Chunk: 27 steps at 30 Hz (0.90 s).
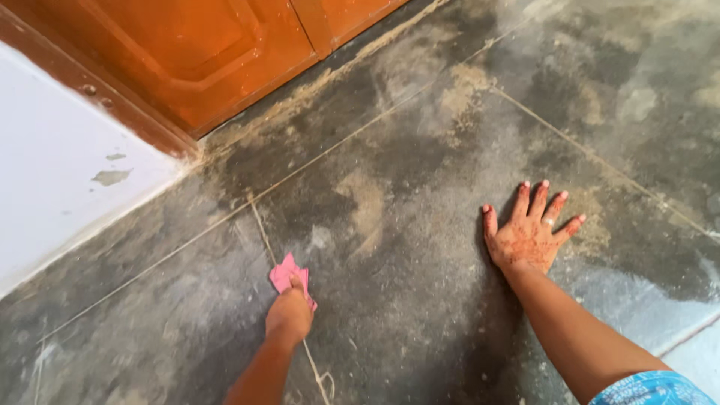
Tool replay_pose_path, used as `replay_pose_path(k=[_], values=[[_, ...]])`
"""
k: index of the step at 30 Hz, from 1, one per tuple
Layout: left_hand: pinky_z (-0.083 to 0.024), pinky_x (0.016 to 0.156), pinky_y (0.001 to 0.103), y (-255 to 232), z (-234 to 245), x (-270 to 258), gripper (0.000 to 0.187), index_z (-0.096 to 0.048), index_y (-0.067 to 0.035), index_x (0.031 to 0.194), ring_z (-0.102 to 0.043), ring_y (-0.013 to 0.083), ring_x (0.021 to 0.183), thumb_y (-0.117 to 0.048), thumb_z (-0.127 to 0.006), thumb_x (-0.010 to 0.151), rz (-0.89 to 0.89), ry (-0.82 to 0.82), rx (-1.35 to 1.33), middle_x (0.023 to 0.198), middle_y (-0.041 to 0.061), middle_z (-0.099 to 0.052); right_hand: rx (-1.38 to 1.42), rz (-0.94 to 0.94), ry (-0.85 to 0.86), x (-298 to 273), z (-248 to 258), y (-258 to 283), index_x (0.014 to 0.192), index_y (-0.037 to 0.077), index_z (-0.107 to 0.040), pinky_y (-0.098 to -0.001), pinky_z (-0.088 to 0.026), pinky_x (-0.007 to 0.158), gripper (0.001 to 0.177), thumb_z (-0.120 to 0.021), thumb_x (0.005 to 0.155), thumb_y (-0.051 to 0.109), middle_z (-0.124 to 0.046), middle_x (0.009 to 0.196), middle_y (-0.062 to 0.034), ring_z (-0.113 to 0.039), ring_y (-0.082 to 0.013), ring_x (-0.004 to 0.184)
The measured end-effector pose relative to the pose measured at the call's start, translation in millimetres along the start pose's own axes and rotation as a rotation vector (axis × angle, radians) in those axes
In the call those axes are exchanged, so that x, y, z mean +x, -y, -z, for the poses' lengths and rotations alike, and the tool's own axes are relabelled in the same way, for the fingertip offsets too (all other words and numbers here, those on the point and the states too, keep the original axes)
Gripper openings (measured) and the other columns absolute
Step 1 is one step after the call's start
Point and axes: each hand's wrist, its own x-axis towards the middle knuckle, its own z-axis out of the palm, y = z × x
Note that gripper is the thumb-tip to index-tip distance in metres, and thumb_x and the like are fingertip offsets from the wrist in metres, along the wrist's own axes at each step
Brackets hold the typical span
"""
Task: The person wipes a tiled floor with a pink cloth, focusing on the area near a wooden door and the adjacent wall. The person uses one hand to scrub the floor while the other hand supports their weight.
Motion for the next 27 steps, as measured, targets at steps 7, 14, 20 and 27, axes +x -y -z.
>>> replay_pose_path(k=[7,14,20,27], values=[[-0.053,0.095,0.047,9.7,16.1,38.1,0.075,-0.026,-0.004,0.156,-0.065,0.0383,0.113,-0.025,-0.062,0.093,-0.037,-0.074,0.014,0.124,0.021,-0.066,-0.017,-0.019,0.046,0.5,6.1,3.4,0.16,0.019,-0.025,-0.0676,0.01,0.113,0.086,-0.033,0.093,0.071,-0.012,0.169,-0.0084,-0.002,-0.0396,0.154],[-0.053,0.097,0.045,11.0,29.3,148.0,0.081,-0.021,0.007,0.156,-0.065,0.0386,0.115,-0.02,-0.063,0.092,-0.127,-0.144,0.033,0.129,0.026,-0.061,-0.016,0.006,-0.038,3.7,-12.8,-3.0,0.159,0.022,-0.025,-0.0666,0.009,0.116,0.087,-0.031,0.09,0.075,-0.012,0.169,-0.006,-0.002,-0.0361,0.155],[-0.053,0.094,0.049,55.5,32.1,177.6,0.053,-0.044,0.002,0.142,-0.069,0.041,0.11,-0.033,-0.045,0.102,-0.102,-0.106,-0.072,0.12,0.026,-0.07,-0.133,0.072,0.201,11.2,23.6,1.4,0.162,0.021,-0.018,-0.0738,-0.007,0.11,0.105,-0.033,0.082,0.088,-0.008,0.169,-0.0094,0.0,-0.0385,0.153],[-0.056,0.093,0.047,18.7,38.9,141.9,0.076,-0.034,-0.003,0.151,-0.069,0.0397,0.111,-0.03,-0.07,0.089,-0.258,-0.069,0.15,0.127,0.026,-0.064,0.003,0.084,0.623,29.5,94.7,9.1,0.163,0.025,-0.022,-0.0575,-0.025,0.124,0.1,-0.026,0.088,0.089,-0.013,0.173,-0.0069,-0.023,-0.0353,0.156]])
